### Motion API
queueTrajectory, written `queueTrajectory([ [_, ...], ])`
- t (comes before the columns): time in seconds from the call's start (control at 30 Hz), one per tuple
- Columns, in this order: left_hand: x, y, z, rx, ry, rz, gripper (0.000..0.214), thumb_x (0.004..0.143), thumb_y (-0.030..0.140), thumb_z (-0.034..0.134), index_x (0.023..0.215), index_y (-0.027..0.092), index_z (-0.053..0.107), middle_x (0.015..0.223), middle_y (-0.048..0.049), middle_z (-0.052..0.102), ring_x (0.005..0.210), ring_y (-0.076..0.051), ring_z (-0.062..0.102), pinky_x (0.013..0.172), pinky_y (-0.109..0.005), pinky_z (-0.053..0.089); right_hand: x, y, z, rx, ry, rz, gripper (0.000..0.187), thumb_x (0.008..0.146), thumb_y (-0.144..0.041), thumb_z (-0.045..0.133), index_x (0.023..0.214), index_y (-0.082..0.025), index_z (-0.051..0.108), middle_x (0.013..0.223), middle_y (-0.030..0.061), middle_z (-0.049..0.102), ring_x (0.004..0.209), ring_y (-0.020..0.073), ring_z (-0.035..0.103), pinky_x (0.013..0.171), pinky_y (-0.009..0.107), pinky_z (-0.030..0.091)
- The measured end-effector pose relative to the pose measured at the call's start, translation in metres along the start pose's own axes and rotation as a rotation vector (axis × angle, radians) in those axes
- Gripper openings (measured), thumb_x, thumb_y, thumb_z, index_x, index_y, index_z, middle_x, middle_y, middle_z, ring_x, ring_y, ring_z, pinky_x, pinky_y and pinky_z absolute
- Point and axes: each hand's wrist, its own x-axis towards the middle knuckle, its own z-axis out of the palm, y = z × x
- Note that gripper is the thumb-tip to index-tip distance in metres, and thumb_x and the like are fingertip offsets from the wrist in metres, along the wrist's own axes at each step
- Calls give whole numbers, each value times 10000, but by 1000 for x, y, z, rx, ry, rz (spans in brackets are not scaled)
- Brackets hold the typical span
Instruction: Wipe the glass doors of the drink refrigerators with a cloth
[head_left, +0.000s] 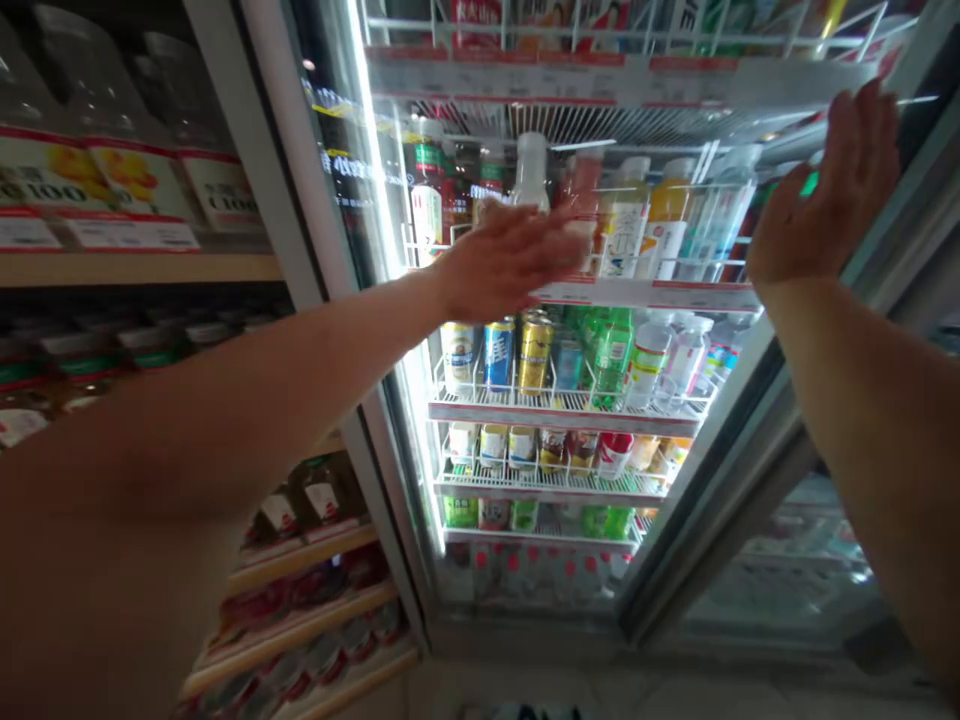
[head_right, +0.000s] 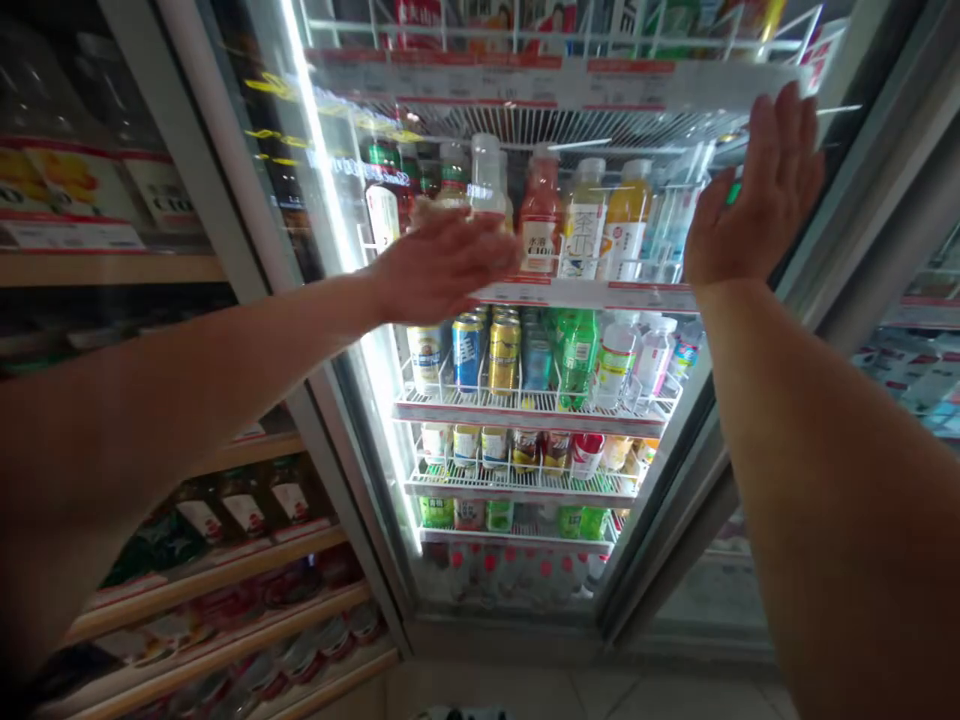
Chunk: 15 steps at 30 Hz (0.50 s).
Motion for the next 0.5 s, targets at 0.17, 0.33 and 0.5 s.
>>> queueTrajectory([
  [0.17, -2, -24, -8, -15, -2, -8, 577, 1095, 300, 361, 1661, 310, 247, 1723, 41, 210, 1616, -204, 92, 1338, -532, 99, -3, -8, -4, 8, 49, -6, 603, 1035, -399, 326, 1596, -190, 393, 1658, 28, 335, 1575, 262, 283, 1294, 509, 268],
  [0.33, 4, -24, -7, 41, 226, -417, 648, 1036, 273, 429, 1663, 204, 278, 1732, -66, 178, 1610, -328, 98, 1308, -622, 124, 0, -4, -2, -16, 41, -6, 591, 1051, -378, 288, 1603, -187, 380, 1662, 28, 331, 1580, 239, 272, 1300, 493, 260],
  [0.5, 24, -11, -7, -61, -2, 121, 503, 1113, 279, 320, 1615, 297, 351, 1685, 34, 307, 1586, -229, 239, 1314, -547, 244, 0, 2, 3, -25, 34, -43, 603, 1034, -352, 317, 1610, -174, 346, 1674, 63, 316, 1582, 283, 259, 1279, 584, 257],
])
